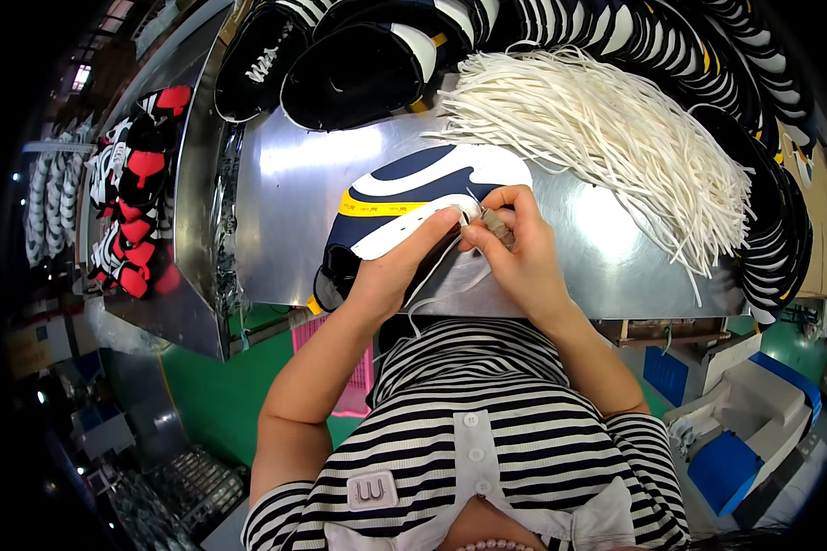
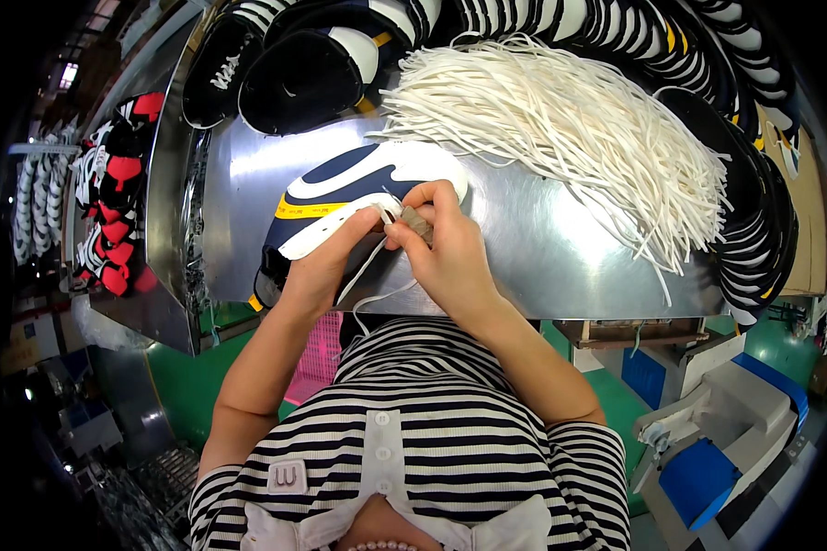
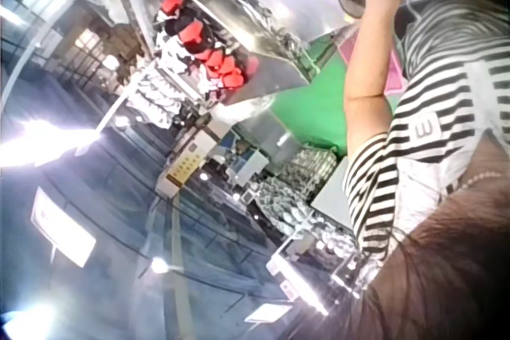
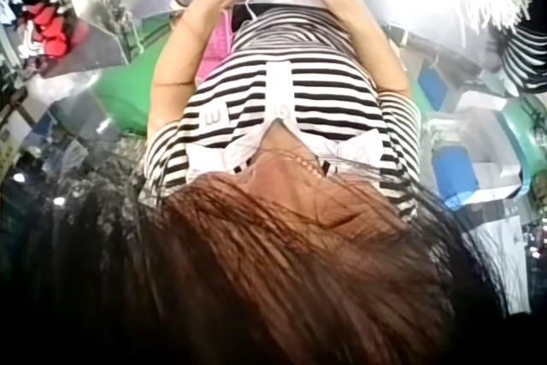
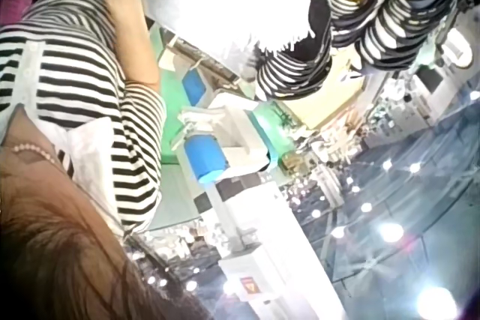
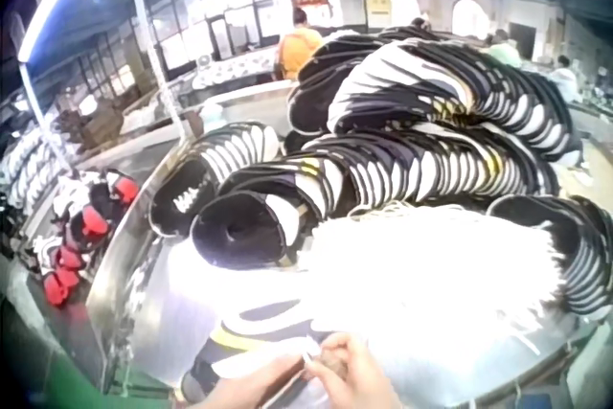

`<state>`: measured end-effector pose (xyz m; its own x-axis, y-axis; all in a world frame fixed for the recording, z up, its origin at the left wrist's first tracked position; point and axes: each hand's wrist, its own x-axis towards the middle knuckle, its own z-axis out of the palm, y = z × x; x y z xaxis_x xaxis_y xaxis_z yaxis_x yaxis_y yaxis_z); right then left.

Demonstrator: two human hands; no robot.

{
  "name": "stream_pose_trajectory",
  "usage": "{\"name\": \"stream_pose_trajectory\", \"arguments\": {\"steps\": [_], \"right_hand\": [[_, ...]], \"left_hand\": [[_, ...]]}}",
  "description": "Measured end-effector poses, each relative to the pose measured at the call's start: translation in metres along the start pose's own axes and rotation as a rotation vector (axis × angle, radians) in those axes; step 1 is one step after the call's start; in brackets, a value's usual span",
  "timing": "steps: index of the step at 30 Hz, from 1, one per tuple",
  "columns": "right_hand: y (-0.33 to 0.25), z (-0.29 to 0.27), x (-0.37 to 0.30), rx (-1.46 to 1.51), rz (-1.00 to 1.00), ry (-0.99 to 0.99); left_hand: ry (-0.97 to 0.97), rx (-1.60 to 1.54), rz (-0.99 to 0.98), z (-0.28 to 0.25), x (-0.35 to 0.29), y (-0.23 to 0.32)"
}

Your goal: The person laces white cords through the eyelets of a blue and white shoe upper. The person handles several shoe uppers one at a time, threading the lace through multiple points on each upper before placing it back on the metal table.

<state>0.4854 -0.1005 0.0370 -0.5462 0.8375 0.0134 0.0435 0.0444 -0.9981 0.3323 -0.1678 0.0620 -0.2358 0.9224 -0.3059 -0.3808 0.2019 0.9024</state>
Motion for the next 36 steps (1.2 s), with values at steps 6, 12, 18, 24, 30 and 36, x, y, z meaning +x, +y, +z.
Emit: {"name": "stream_pose_trajectory", "arguments": {"steps": [6, 12, 18, 24, 30, 36], "right_hand": [[-0.017, -0.01, -0.007, -0.13, -0.014, -0.09], [-0.021, -0.02, -0.008, -0.05, 0.075, -0.147], [-0.025, -0.026, 0.001, -0.117, 0.108, -0.199], [-0.017, -0.012, 0.011, -0.417, -0.084, -0.19], [-0.046, -0.025, 0.015, -0.823, -0.154, -0.358], [-0.031, -0.062, 0.024, -0.099, 0.152, -0.169]], "left_hand": [[0.139, 0.017, 0.045, 0.005, -0.01, -0.01], [0.163, 0.062, 0.037, 0.003, -0.01, -0.011], [0.142, 0.318, 0.107, 0.004, -0.012, -0.01], [0.065, 1.197, 0.715, 0.018, -0.021, -0.007], [0.103, 0.519, 0.373, -0.004, -0.012, -0.029], [0.102, 0.219, 0.154, -0.012, -0.012, -0.002]]}}
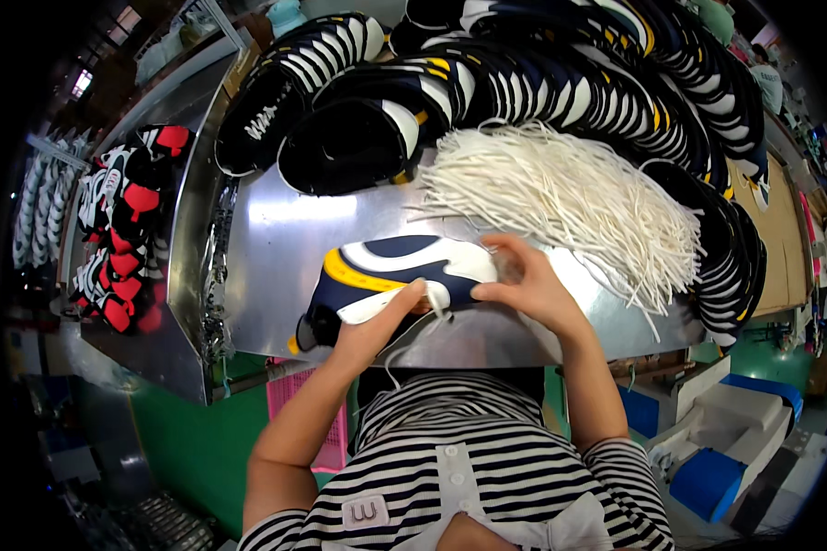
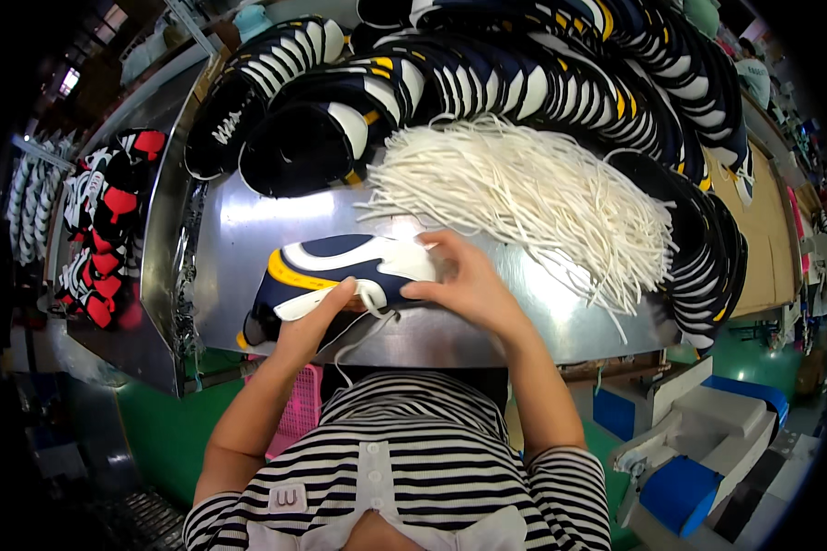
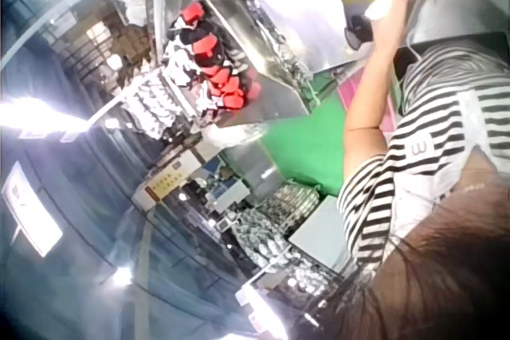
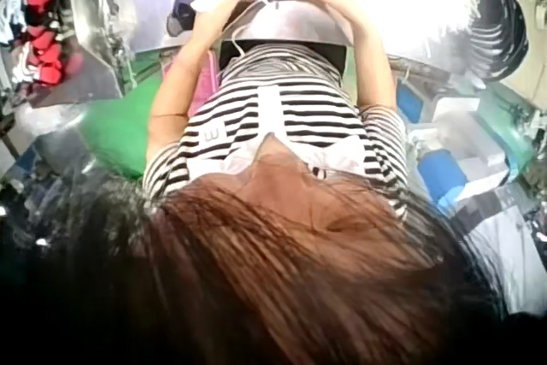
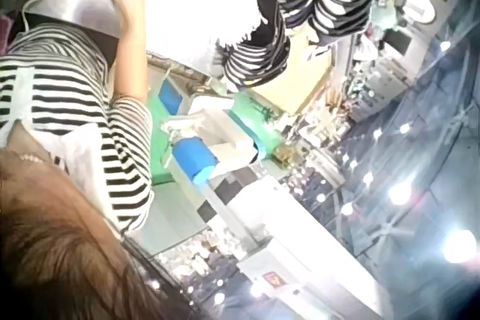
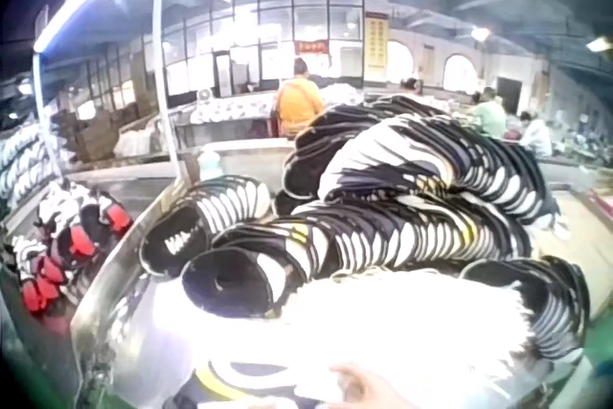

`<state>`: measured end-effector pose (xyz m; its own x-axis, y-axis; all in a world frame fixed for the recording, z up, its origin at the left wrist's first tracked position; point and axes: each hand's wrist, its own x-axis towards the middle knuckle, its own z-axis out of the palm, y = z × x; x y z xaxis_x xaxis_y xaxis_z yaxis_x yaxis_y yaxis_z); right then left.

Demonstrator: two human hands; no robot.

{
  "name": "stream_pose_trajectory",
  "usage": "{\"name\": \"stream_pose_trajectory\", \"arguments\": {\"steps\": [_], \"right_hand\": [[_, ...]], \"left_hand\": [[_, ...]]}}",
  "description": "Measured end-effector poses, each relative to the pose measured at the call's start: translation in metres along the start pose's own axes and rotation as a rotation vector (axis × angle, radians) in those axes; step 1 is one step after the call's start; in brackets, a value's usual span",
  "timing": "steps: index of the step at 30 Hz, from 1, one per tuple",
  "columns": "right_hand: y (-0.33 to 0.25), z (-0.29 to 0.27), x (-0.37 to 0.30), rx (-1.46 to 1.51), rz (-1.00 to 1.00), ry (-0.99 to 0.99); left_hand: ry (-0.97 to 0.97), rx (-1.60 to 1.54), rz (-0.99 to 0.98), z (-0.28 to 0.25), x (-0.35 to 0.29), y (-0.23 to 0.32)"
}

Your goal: The person laces white cords through the eyelets of a blue and white shoe upper. The person handles several shoe uppers one at a time, threading the lace through multiple points on each upper before placing it back on the metal table.

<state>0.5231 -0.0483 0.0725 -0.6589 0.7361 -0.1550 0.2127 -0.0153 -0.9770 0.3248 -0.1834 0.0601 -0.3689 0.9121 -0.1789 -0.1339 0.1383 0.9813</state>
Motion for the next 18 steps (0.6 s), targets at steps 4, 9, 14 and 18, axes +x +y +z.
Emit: {"name": "stream_pose_trajectory", "arguments": {"steps": [4, 9, 14, 18], "right_hand": [[0.025, 0.027, 0.014, 0.103, 0.044, 0.171], [0.019, 0.019, 0.039, 0.3, 0.104, 0.249], [0.048, 0.025, 0.009, 0.29, 0.0, 0.265], [0.042, 0.058, 0.004, 0.244, 0.053, 0.081]], "left_hand": [[-0.025, 0.263, -0.116, -0.015, 0.017, 0.003], [-0.311, 0.977, 0.462, -0.029, 0.013, 0.023], [-0.115, 1.085, 0.547, -0.029, 0.01, 0.012], [-0.108, 1.042, 0.63, -0.009, 0.011, 0.026]]}}
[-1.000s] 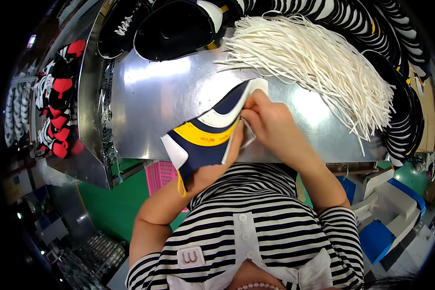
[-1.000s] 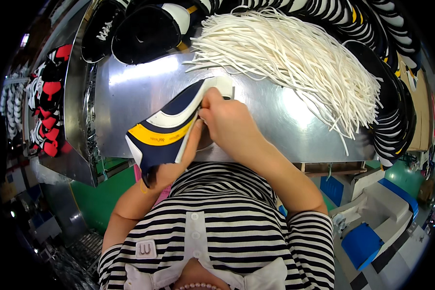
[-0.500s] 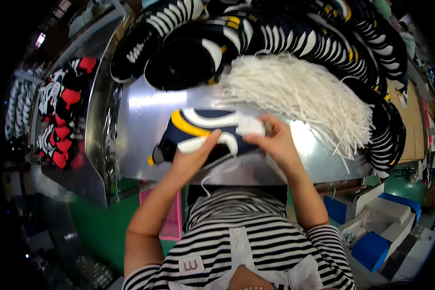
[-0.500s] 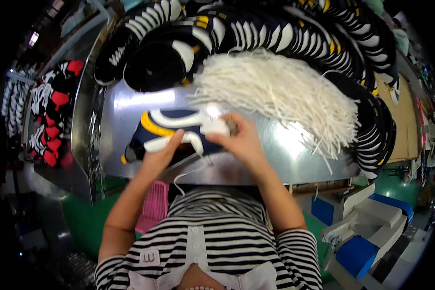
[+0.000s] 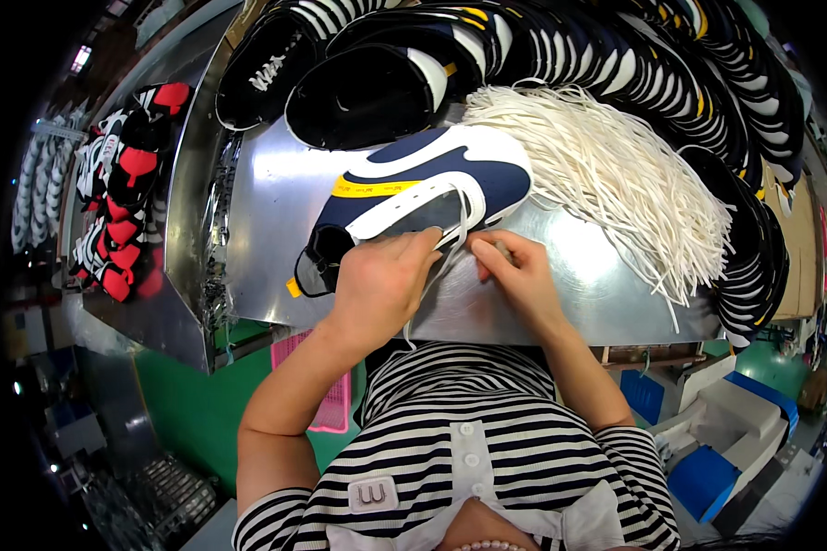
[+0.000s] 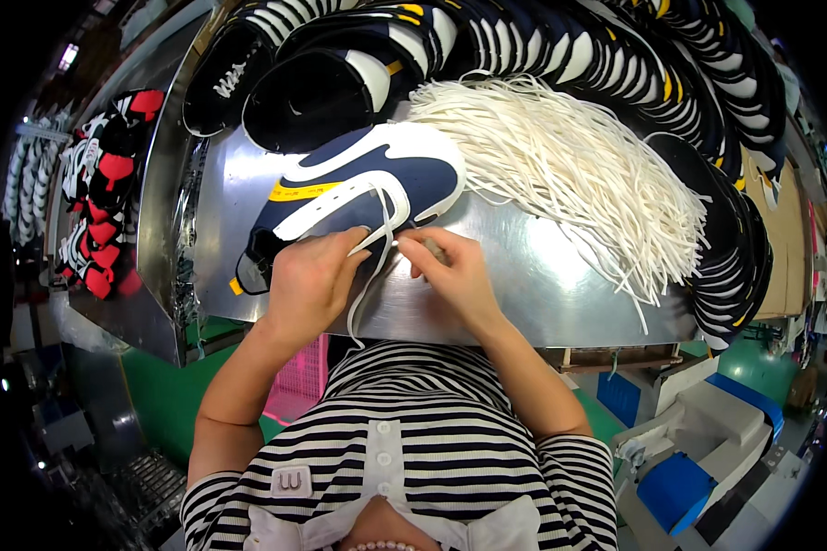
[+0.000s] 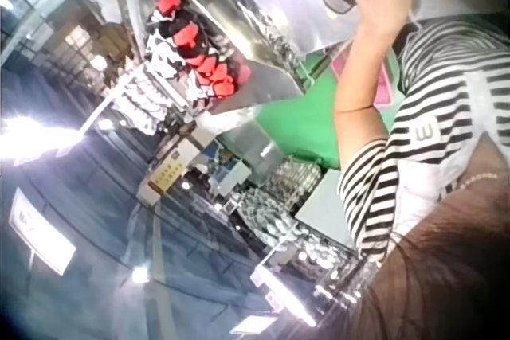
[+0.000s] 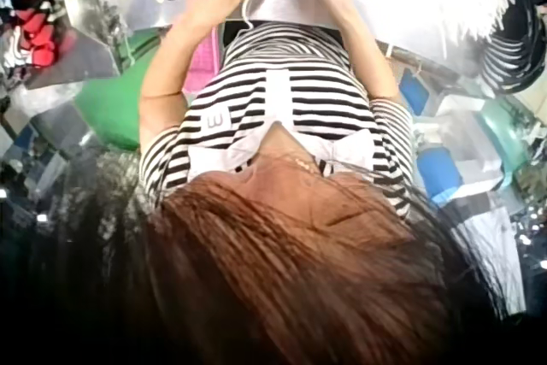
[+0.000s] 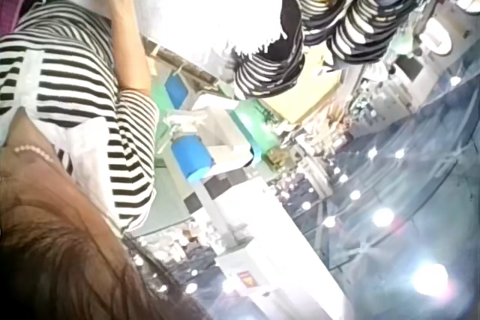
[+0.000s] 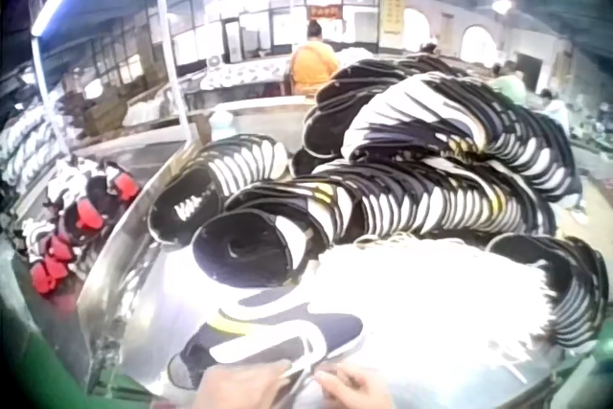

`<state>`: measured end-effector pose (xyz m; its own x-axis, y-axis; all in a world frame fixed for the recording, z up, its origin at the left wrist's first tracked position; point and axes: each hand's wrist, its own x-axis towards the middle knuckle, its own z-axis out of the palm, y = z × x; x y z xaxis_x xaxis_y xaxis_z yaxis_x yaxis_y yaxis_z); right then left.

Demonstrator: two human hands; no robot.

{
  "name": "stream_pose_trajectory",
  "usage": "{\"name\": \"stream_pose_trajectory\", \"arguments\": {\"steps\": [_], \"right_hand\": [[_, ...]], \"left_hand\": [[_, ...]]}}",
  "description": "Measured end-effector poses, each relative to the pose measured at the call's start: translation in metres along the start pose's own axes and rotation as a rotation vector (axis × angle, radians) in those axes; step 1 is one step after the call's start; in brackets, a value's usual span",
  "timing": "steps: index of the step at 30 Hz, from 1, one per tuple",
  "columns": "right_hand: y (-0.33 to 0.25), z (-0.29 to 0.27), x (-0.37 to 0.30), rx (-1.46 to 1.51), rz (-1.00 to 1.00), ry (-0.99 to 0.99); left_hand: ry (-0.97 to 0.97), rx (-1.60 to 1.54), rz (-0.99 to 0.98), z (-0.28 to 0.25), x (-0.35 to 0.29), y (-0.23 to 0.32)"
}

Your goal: The person laces white cords through the eyelets of a blue and white shoe upper. The person handles several shoe uppers one at a time, threading the lace through multiple points on each upper before placing it back on the metal table.

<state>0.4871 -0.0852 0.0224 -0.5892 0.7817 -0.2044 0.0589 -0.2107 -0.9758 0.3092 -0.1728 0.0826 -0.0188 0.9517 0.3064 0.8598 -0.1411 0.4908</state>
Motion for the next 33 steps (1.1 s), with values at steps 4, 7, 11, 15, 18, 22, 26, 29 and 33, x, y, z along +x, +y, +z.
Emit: {"name": "stream_pose_trajectory", "arguments": {"steps": [4, 7, 11, 15, 18, 22, 26, 29, 33], "right_hand": [[-0.004, -0.005, 0.012, 0.438, 0.112, -0.371], [-0.005, -0.002, 0.015, 0.521, -0.046, -0.433], [-0.029, 0.005, 0.006, 0.46, -0.195, -0.458], [-0.042, 0.014, 0.006, 0.866, -0.096, -0.648], [-0.048, 0.019, -0.006, 0.94, 0.05, -0.596], [-0.05, 0.006, -0.051, 0.305, 0.199, -0.376], [-0.021, -0.029, -0.101, -0.396, -0.063, -0.252], [-0.008, -0.07, -0.14, -0.75, -0.002, -0.335], [-0.005, -0.081, -0.148, -0.739, -0.097, -0.376]], "left_hand": [[0.054, 0.007, 0.058, -0.007, 0.006, 0.009], [0.071, 0.032, 0.041, -0.017, 0.008, 0.018], [0.089, 0.138, 0.138, -0.029, 0.006, 0.018], [0.112, 0.212, 0.192, -0.027, 0.005, 0.016], [0.141, 0.115, 0.073, -0.029, 0.003, 0.016], [0.195, 0.01, -0.056, -0.041, 0.004, 0.008], [0.266, 0.019, -0.126, -0.058, 0.007, 0.002], [0.295, -0.044, -0.146, -0.074, 0.017, 0.008], [0.019, -0.028, -0.101, -0.056, 0.013, 0.012]]}}
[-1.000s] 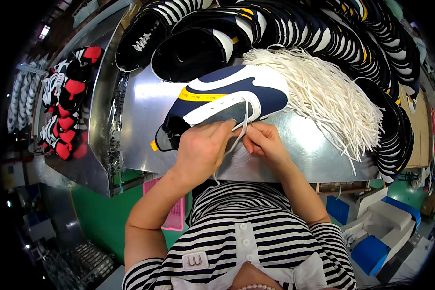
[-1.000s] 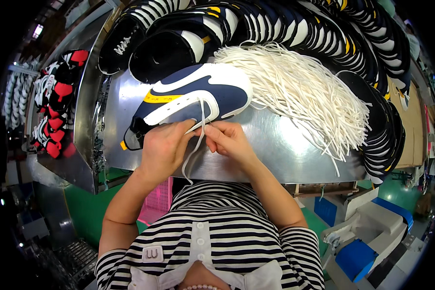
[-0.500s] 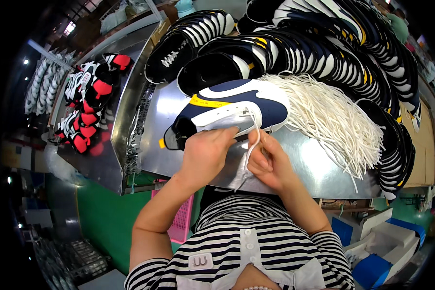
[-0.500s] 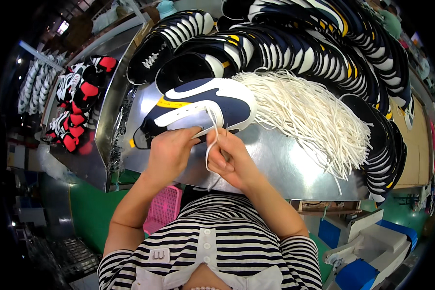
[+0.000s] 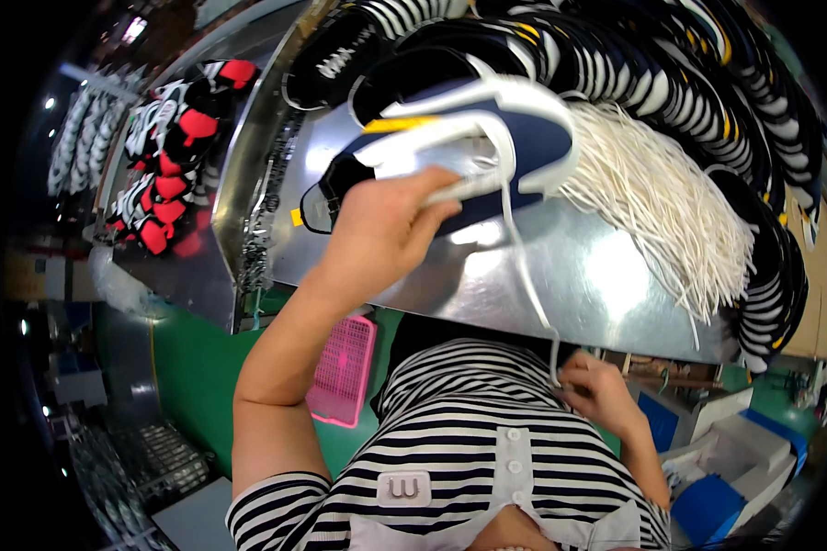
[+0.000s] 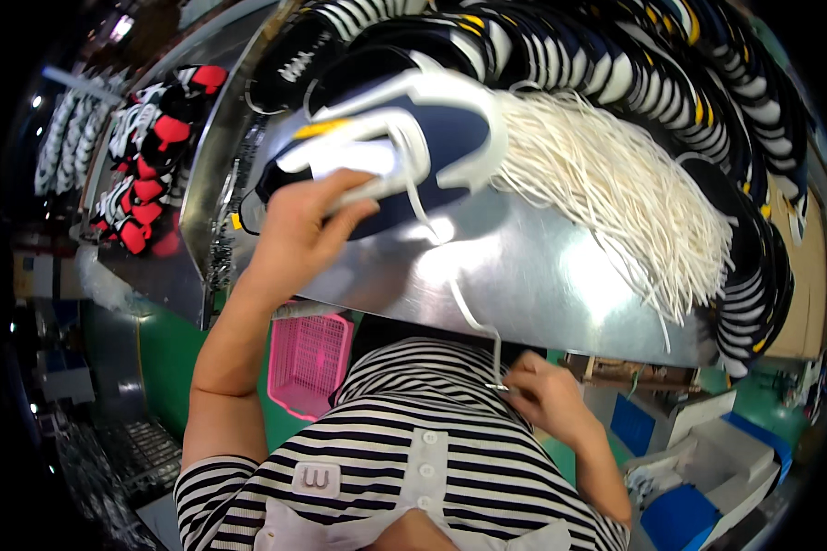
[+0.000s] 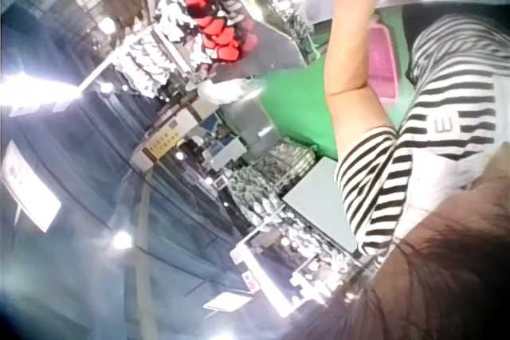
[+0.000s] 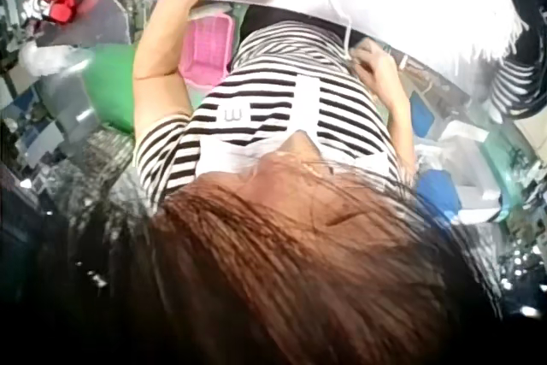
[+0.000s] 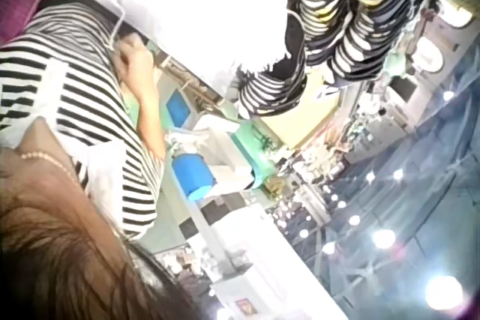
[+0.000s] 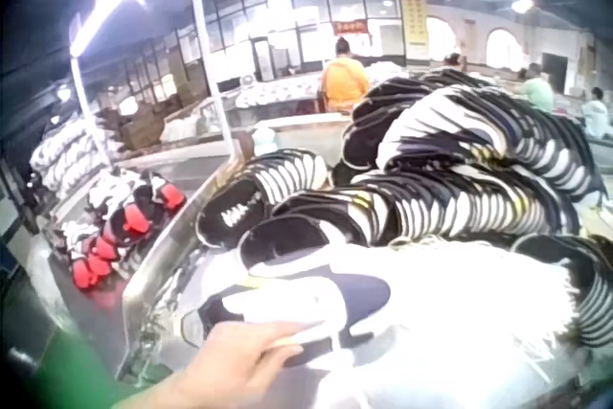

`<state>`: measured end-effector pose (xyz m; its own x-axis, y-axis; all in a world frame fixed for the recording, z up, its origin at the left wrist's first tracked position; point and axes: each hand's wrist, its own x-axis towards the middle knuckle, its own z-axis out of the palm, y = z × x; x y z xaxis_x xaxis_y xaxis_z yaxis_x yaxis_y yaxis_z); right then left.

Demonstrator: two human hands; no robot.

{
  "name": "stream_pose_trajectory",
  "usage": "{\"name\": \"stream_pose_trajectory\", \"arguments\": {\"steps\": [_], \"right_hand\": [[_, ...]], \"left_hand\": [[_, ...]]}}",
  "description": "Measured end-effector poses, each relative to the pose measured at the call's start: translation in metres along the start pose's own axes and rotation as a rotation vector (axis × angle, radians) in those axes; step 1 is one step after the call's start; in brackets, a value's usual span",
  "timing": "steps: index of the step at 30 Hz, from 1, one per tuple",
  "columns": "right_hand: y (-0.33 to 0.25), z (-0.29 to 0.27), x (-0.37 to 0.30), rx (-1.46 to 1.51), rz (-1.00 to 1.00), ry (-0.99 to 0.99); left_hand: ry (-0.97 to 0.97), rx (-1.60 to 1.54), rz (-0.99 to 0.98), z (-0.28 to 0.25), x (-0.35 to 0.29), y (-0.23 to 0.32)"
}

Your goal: The person laces white cords through the eyelets of a blue and white shoe upper. The person handles several shoe uppers one at a time, threading the lace through multiple points on each upper before placing it back on the metal table.

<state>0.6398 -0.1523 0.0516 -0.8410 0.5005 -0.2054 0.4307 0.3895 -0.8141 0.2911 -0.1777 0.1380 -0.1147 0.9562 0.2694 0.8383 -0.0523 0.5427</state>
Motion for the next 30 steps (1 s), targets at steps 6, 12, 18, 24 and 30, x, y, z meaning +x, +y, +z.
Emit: {"name": "stream_pose_trajectory", "arguments": {"steps": [6, 12, 18, 24, 30], "right_hand": [[-0.023, 0.003, 0.076, 0.383, -0.086, 0.148], [-0.04, -0.006, 0.134, 0.927, -0.104, 0.396], [-0.054, -0.023, 0.142, 1.219, -0.083, 0.42], [-0.046, -0.026, 0.152, 0.832, -0.143, 0.645], [-0.022, 0.024, 0.183, 0.568, -0.174, 0.738]], "left_hand": [[-0.43, 0.099, -0.068, 0.059, -0.037, -0.031], [-0.475, 0.14, -0.035, 0.051, -0.029, -0.022], [-0.497, 0.188, -0.044, 0.045, -0.018, -0.001], [-0.515, 0.175, -0.103, 0.048, -0.011, 0.0], [-0.495, 0.182, -0.098, 0.05, -0.004, 0.006]]}}
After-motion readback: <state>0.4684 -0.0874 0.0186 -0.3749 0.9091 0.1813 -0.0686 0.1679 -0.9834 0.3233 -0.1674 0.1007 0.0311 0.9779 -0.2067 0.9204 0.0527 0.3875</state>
